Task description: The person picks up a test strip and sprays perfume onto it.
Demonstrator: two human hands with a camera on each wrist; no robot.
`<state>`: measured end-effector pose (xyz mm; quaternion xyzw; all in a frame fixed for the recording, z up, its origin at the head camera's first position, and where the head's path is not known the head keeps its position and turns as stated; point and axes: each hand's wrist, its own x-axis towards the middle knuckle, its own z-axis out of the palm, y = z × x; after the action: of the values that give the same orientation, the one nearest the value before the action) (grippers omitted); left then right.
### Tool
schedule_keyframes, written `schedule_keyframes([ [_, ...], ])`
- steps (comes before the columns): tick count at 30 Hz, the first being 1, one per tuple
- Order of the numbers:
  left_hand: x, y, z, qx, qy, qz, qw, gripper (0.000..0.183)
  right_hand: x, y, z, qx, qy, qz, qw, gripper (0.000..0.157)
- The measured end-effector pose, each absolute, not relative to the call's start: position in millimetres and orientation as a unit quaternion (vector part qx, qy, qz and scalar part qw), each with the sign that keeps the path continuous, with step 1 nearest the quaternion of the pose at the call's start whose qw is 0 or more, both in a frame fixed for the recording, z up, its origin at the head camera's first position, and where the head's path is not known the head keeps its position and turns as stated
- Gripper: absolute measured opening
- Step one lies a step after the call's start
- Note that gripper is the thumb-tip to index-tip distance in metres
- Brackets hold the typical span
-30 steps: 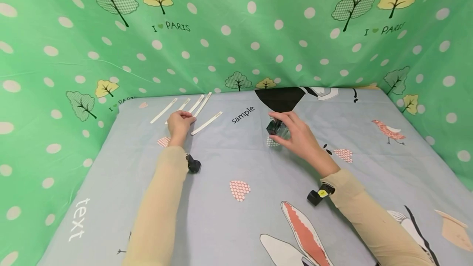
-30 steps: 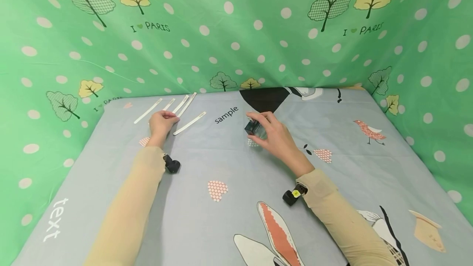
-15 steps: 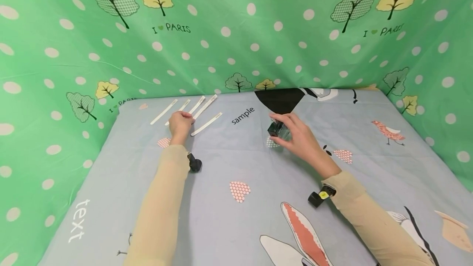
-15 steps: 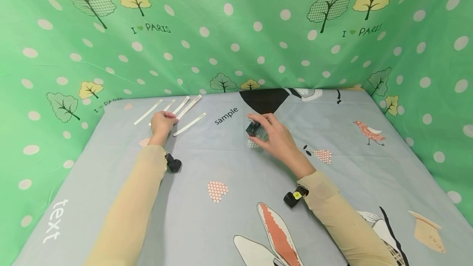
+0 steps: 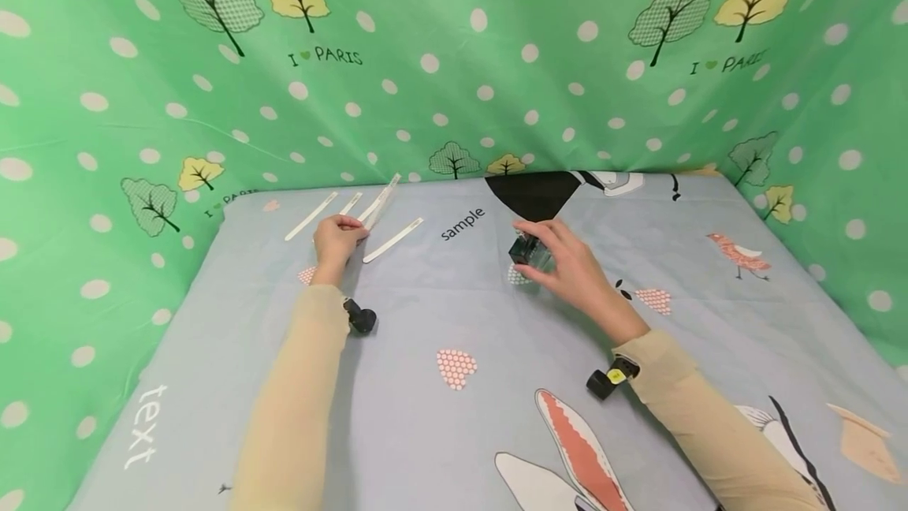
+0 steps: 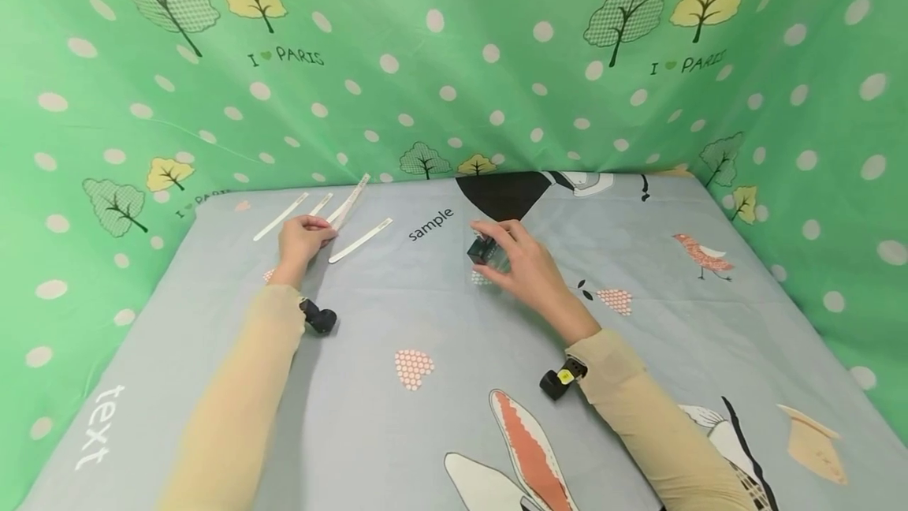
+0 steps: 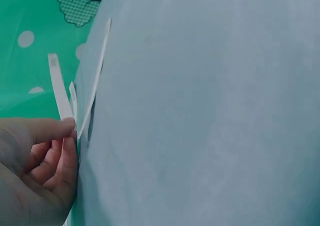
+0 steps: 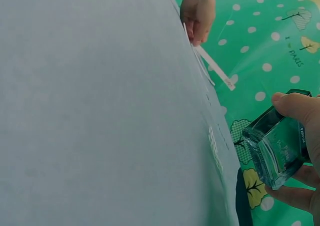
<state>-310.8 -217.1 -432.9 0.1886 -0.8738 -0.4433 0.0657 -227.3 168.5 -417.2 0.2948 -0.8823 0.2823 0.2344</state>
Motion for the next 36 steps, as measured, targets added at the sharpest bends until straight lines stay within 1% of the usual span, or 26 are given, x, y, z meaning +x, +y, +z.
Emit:
schedule_keyframes([
  [7, -306.8, -217.6, -423.0, 0.164, -0.861, -0.479, 0.049, 0.019, -226.6, 168.6, -417.6, 0.292, -0.883, 0.284, 0.232, 0.068],
  [14, -302.6, -216.3, -414.9, 0.156, -0.850, -0.502, 0.031, 0.020, -226.5, 168.9, -416.4, 0.291, -0.886, 0.281, 0.227, 0.069],
  [20, -297.1, -212.3, -407.5, 0.136, -0.839, -0.526, 0.017, 0.025, -226.3, 169.1, -416.6, 0.293, -0.884, 0.284, 0.230, 0.068],
  [36, -275.4, -204.8, -381.2, 0.080, -0.818, -0.569, -0.013, 0.030, -225.4, 166.8, -414.4, 0.289, -0.886, 0.282, 0.228, 0.068],
])
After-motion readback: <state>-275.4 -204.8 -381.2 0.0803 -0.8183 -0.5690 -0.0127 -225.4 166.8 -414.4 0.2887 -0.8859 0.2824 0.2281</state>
